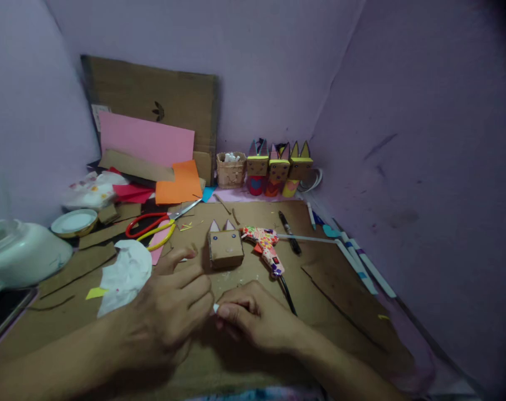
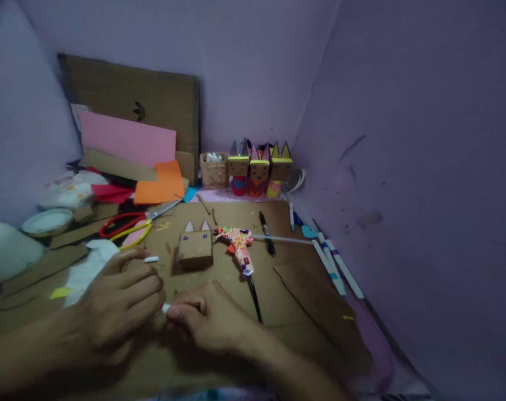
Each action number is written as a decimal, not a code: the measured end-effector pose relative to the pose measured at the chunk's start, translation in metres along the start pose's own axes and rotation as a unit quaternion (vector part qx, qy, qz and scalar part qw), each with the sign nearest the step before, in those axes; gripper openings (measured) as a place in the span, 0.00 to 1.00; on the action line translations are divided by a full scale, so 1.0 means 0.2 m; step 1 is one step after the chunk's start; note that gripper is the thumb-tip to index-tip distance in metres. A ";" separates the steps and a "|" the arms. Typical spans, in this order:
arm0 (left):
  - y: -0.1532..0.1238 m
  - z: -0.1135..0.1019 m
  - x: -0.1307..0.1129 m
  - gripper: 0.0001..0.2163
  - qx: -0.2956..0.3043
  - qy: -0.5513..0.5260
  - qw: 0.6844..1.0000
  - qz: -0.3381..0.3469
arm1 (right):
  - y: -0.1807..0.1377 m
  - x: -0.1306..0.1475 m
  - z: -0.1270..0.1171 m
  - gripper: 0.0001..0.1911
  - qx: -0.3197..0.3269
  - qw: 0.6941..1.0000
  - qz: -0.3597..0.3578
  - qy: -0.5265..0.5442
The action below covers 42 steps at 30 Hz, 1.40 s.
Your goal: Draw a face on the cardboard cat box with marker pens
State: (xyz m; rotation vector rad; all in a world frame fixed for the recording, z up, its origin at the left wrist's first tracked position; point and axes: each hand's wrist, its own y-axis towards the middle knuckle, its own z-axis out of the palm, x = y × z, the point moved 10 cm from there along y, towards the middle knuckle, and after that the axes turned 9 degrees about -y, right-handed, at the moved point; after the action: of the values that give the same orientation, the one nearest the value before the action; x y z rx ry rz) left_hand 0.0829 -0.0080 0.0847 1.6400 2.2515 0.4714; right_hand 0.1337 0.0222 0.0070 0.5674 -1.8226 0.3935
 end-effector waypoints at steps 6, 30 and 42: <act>0.00 0.01 0.11 0.11 -0.022 -0.057 0.985 -0.163 | -0.05 0.12 -0.04 0.15 -0.115 0.945 -0.105 -0.288; -0.05 -0.09 -0.06 0.12 -0.051 -0.020 0.996 0.071 | -0.15 0.05 0.36 0.16 0.326 0.811 0.219 0.434; -0.07 0.08 0.23 0.16 0.068 -0.145 0.937 -0.310 | -0.04 0.21 -0.01 0.09 -0.050 0.849 -0.052 -0.524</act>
State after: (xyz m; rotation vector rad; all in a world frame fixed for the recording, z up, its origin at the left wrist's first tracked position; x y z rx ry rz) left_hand 0.0648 0.0329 0.0609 0.8826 2.4302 -0.0841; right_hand 0.1290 0.0083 0.0469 0.9032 -2.8115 -0.1538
